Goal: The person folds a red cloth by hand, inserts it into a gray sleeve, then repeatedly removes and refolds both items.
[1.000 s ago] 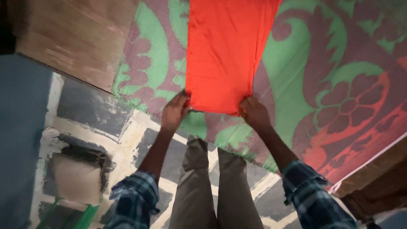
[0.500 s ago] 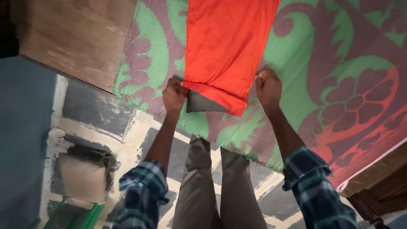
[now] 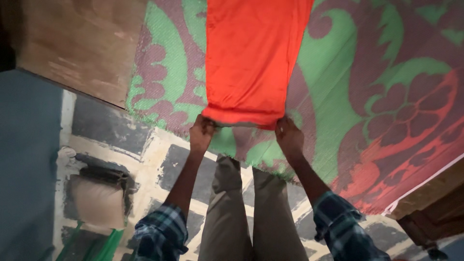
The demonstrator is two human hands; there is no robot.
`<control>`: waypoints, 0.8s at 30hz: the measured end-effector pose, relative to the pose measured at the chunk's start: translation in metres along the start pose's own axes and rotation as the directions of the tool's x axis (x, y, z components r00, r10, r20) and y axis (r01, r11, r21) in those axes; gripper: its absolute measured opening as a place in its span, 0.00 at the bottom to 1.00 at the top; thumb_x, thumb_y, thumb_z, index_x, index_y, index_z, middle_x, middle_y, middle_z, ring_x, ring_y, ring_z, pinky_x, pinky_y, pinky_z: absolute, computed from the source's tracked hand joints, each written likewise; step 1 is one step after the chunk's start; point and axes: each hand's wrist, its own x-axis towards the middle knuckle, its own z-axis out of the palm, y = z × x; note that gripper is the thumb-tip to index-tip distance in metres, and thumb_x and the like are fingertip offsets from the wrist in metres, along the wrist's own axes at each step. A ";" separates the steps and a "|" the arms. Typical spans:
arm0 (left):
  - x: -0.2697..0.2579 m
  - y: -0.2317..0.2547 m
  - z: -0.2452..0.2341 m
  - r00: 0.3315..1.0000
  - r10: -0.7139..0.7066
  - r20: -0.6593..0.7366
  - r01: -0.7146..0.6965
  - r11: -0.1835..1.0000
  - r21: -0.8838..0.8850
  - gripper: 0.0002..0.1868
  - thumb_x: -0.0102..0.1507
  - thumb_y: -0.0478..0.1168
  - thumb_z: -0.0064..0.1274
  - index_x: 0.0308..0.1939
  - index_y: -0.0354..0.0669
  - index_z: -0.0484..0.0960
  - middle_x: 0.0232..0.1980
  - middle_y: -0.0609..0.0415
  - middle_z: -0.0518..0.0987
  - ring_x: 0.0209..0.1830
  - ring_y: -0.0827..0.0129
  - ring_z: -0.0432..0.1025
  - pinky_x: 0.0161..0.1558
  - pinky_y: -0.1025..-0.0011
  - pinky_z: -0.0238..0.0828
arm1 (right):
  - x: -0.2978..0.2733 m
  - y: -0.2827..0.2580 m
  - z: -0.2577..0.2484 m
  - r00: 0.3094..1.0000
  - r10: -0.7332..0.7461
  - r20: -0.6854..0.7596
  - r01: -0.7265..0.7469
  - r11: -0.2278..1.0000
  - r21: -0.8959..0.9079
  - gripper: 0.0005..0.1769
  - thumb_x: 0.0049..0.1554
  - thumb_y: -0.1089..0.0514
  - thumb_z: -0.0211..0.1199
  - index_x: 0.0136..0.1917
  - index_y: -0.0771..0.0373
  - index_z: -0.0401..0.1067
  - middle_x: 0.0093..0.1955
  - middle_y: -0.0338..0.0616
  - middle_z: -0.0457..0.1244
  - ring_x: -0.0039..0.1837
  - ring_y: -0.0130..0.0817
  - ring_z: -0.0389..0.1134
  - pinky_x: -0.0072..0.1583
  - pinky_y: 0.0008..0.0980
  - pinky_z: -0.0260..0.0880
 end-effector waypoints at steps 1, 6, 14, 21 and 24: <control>0.000 -0.002 0.002 0.996 -0.074 0.056 0.080 0.991 -0.111 0.16 0.63 0.33 0.48 0.55 0.39 0.74 0.40 0.48 0.82 0.38 0.70 0.78 0.42 0.68 0.78 | 0.003 0.005 0.004 0.999 0.034 -0.035 -0.033 0.998 0.045 0.07 0.61 0.55 0.63 0.50 0.58 0.75 0.54 0.48 0.68 0.49 0.49 0.71 0.51 0.45 0.73; 0.007 0.021 0.009 0.999 -0.044 -0.024 0.044 0.999 0.017 0.11 0.69 0.38 0.55 0.54 0.39 0.78 0.35 0.49 0.80 0.33 0.70 0.75 0.38 0.66 0.74 | 0.038 0.011 -0.004 0.993 0.057 -0.105 -0.058 0.998 0.002 0.08 0.60 0.61 0.61 0.53 0.62 0.74 0.51 0.53 0.68 0.49 0.54 0.70 0.50 0.50 0.70; 0.044 0.070 -0.004 0.981 0.190 -0.046 -0.135 0.827 0.546 0.09 0.66 0.36 0.53 0.48 0.44 0.85 0.34 0.40 0.82 0.33 0.46 0.77 0.35 0.55 0.72 | 0.088 0.005 -0.012 0.944 0.057 -0.325 -0.020 0.993 0.116 0.05 0.56 0.69 0.59 0.46 0.66 0.73 0.44 0.54 0.68 0.46 0.54 0.70 0.49 0.46 0.71; 0.071 0.105 -0.003 0.920 0.377 -0.110 -0.262 0.798 0.543 0.06 0.64 0.38 0.59 0.42 0.41 0.81 0.32 0.43 0.82 0.29 0.49 0.78 0.31 0.58 0.73 | 0.091 0.002 -0.010 0.898 0.272 -0.345 -0.141 0.922 0.360 0.07 0.60 0.67 0.59 0.51 0.66 0.75 0.46 0.53 0.70 0.46 0.45 0.73 0.49 0.38 0.72; 0.076 0.114 -0.003 0.954 0.233 -0.187 -0.155 0.921 0.358 0.06 0.65 0.38 0.58 0.41 0.39 0.80 0.28 0.48 0.82 0.24 0.59 0.78 0.26 0.65 0.74 | 0.088 -0.005 -0.021 0.917 0.216 -0.335 -0.119 0.950 0.287 0.09 0.64 0.61 0.60 0.57 0.63 0.71 0.52 0.53 0.68 0.52 0.48 0.72 0.53 0.41 0.73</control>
